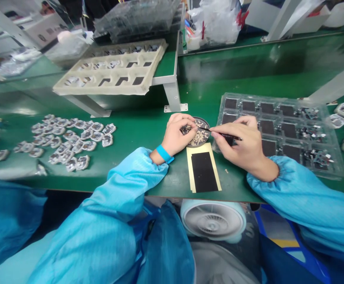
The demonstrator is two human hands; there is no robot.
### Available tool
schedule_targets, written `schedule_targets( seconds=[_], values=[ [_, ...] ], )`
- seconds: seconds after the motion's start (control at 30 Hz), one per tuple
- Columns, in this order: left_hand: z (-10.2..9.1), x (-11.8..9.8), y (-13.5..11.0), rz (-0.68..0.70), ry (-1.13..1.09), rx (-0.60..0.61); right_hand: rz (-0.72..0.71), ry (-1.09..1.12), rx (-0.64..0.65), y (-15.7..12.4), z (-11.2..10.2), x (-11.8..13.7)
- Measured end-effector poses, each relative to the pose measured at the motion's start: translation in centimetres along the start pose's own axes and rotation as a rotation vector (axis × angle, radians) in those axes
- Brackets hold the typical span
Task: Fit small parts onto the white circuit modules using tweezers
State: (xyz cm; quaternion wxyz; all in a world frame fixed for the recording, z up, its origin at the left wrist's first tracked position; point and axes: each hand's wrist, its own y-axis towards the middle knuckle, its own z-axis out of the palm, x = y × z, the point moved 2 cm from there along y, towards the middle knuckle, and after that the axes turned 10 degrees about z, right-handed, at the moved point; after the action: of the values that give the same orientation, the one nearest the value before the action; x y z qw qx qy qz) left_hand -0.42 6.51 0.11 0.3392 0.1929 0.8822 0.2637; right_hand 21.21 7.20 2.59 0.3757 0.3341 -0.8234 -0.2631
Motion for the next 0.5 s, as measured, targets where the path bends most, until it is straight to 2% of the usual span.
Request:
schedule_targets(
  seconds=[0.33,0.5],
  values=[
    [-0.1,-0.9,-0.1,-0.002,0.028,0.070,-0.045,-0.053,0.053,-0.4,1.3,0.4],
    [-0.2,-0.3,-0.1,-0.021,0.037,0.051,-0.007,0.001,-0.019,-0.1,0.7,0.3]
  ],
)
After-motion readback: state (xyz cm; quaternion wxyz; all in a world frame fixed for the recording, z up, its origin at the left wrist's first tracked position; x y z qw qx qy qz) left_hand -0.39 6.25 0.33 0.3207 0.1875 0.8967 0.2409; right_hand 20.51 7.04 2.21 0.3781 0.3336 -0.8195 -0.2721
